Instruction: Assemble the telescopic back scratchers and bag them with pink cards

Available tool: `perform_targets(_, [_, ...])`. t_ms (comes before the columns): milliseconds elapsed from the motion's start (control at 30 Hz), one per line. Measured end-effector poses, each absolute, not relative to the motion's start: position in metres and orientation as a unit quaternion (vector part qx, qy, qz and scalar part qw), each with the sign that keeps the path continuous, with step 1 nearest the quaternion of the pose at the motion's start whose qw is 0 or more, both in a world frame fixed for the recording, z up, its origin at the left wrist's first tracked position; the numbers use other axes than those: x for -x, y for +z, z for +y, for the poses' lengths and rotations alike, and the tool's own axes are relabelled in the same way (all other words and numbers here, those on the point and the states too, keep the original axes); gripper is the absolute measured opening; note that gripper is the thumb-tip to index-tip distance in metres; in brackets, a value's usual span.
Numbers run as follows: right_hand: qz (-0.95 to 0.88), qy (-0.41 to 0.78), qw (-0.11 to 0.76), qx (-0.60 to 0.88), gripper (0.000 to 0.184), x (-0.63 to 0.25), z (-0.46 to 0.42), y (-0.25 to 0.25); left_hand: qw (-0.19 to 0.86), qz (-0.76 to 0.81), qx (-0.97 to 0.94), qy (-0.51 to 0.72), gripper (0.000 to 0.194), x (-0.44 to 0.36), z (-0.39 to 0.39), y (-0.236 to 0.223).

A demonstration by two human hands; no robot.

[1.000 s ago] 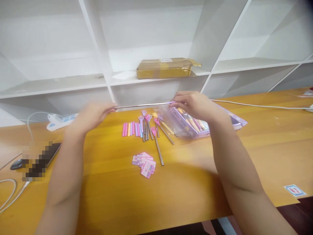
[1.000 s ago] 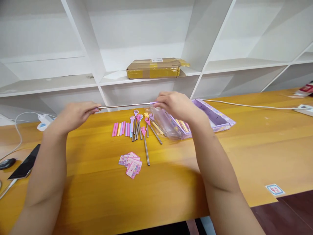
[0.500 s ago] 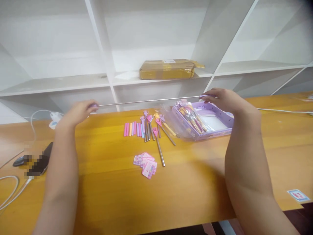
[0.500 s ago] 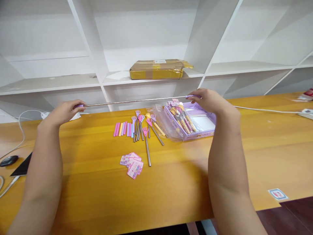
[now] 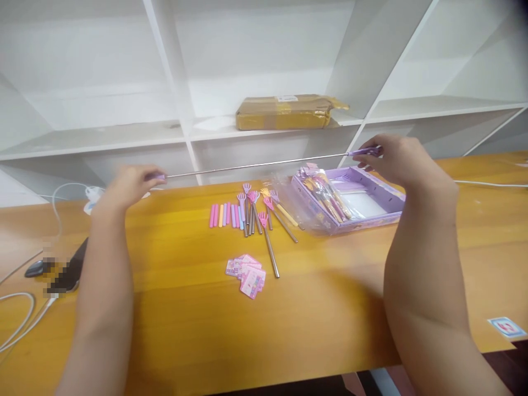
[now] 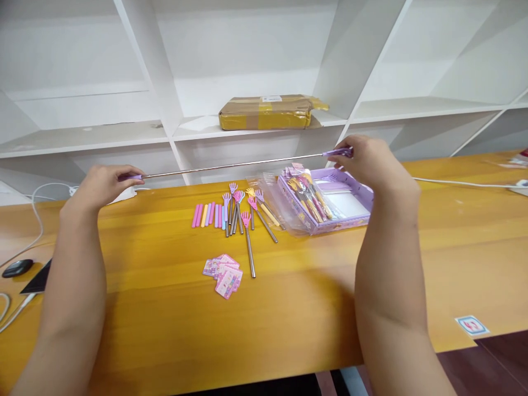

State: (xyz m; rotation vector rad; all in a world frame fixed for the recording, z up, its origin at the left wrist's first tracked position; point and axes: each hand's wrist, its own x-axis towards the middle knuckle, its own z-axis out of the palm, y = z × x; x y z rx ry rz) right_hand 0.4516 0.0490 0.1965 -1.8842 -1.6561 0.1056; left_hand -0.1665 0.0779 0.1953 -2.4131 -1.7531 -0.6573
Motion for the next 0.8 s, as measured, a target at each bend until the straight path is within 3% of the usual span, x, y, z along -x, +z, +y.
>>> perform_targets(300, [-0.677,-0.041,0.237,0.695,0.020,-0.448,0.046,0.199,0.058,-0.569,0.796,-0.199,0.040,0.164,0.073,0.198])
perform_targets(600, [-0.712,-0.121,0.252,0.644,0.010,-0.446,0.051,0.196,0.071,-0.540,0.821,-0.171,0.044,0.147,0.065,0.202])
perform_targets(800, [-0.744,-0.142,0.214,0.616,0.018,-0.423,0.049,0.194,0.085,-0.500,0.846,-0.167,0.040,0.130,0.065,0.195])
